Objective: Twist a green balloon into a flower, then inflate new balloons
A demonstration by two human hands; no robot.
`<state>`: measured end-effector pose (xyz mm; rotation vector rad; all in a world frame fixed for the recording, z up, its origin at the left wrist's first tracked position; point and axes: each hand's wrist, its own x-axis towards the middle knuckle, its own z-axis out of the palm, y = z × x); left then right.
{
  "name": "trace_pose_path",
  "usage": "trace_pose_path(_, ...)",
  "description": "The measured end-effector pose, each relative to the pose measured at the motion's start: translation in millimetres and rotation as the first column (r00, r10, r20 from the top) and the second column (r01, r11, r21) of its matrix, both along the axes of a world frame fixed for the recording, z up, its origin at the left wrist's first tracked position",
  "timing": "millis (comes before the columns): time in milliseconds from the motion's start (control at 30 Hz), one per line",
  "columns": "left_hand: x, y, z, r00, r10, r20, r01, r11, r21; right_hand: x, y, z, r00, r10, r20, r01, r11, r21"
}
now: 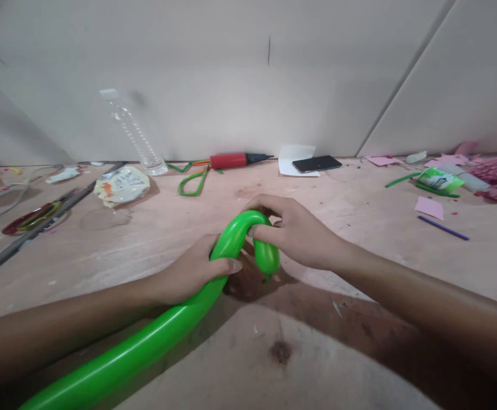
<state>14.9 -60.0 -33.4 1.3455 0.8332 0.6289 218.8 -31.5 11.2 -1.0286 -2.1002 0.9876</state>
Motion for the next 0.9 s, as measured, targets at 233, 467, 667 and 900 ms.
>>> trace_pose_path(233,-3,2,-3.9,0.990,0.115,0.075,-0.119,0.992,0.050,18,16,4.3,0.830,-0.183,0.526,-0.097,0.883,0.460)
trace_pose_path(467,-6,2,-1.3,0.990,0.090,-0.104,-0.076,0.989,0.130,10,5,3.7,0.769,-0.298,0.566,0.061,0.915,0.399)
trace_pose_path(667,-1,-5,6.7,0.991,0.040,-0.125,-0.024,0.992,0.127,0,-3,4.0,0.999,-0.029,0.016,0.033,0.942,-0.335)
trace_pose_path(900,6,-11,1.7,0.996,0.060,0.068,-0.065,0.996,0.067,-7,-9,-1.0,0.968,-0.046,-0.247,-0.062,0.909,-0.413)
